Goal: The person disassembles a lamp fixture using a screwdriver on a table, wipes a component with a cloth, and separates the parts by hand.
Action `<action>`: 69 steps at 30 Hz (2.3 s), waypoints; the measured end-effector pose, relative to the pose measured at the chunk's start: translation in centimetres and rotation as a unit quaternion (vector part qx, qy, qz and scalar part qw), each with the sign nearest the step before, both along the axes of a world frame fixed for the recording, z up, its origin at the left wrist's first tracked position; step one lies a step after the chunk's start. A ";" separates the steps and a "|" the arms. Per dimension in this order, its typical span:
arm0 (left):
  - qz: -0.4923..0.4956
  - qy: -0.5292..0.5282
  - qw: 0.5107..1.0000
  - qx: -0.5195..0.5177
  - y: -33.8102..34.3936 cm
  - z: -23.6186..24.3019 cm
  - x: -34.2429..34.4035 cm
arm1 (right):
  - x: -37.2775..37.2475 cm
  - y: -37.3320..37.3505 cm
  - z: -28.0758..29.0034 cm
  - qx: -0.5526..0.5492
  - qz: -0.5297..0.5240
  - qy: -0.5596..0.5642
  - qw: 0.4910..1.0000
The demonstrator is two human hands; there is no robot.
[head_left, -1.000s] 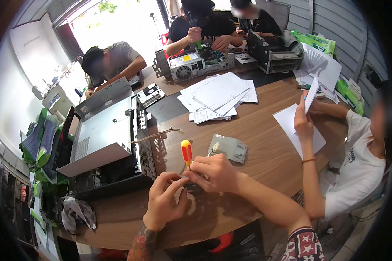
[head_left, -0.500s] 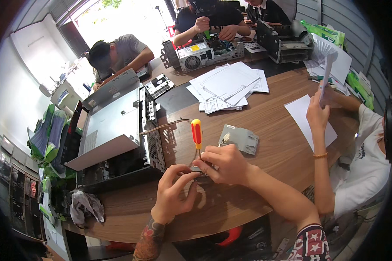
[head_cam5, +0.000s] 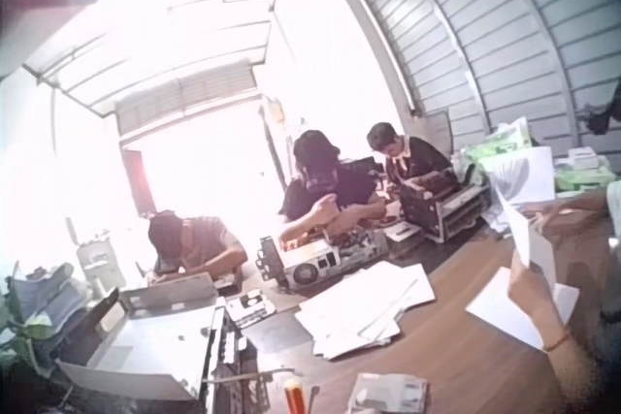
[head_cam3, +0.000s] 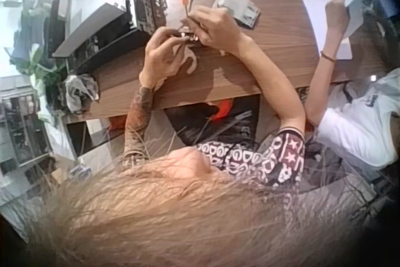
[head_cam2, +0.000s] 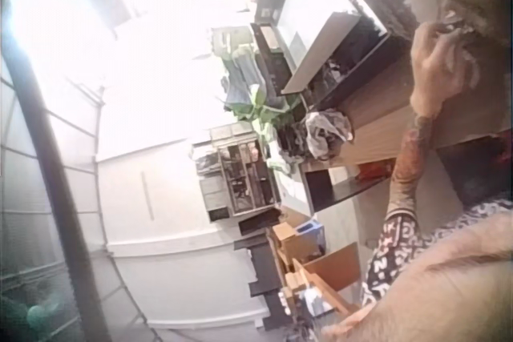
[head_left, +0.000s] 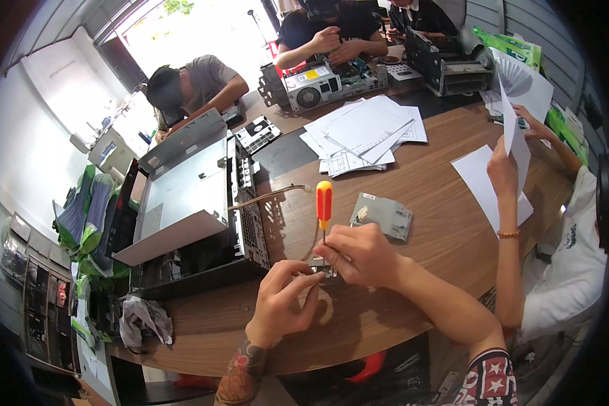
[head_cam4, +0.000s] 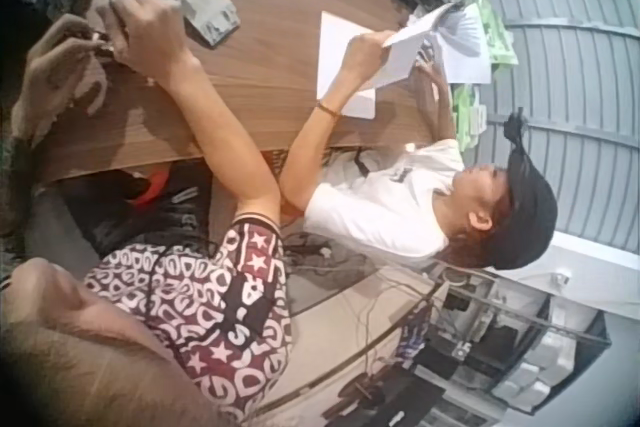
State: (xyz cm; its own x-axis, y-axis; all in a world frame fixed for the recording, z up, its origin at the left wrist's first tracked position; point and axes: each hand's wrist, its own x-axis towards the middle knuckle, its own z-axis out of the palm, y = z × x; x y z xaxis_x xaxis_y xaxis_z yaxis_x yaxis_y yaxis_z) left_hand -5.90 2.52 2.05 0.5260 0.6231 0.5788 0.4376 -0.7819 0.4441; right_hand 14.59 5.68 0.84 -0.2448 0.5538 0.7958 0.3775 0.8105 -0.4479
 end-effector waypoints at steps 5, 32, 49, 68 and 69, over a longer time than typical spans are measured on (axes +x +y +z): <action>0.013 0.007 1.000 -0.006 -0.1 0.3 0.2 | 0.3 0.1 0.3 0.007 0.008 0.053 0.999; 0.018 0.001 1.000 0.013 0.4 0.1 0.4 | 1.3 -0.2 1.6 0.018 -0.011 0.013 1.000; 0.024 0.009 0.999 0.026 0.4 -0.1 0.4 | 1.6 -0.1 1.7 0.014 0.016 -0.036 0.999; 0.026 0.019 0.999 0.009 0.3 -0.1 0.3 | 1.1 -0.4 1.5 -0.030 0.037 -0.007 0.999; 0.029 0.022 0.999 0.006 0.3 0.0 0.3 | 1.2 -0.4 1.6 -0.038 0.047 -0.007 0.998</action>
State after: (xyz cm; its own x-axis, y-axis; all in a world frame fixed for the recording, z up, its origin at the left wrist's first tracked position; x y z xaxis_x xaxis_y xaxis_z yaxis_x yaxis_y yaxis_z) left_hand -5.58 2.80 2.02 0.5147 0.6462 0.5634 0.5004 -0.7601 0.4146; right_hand 15.76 5.28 2.42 -0.3089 0.5864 0.7488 0.3070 0.8067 -0.5050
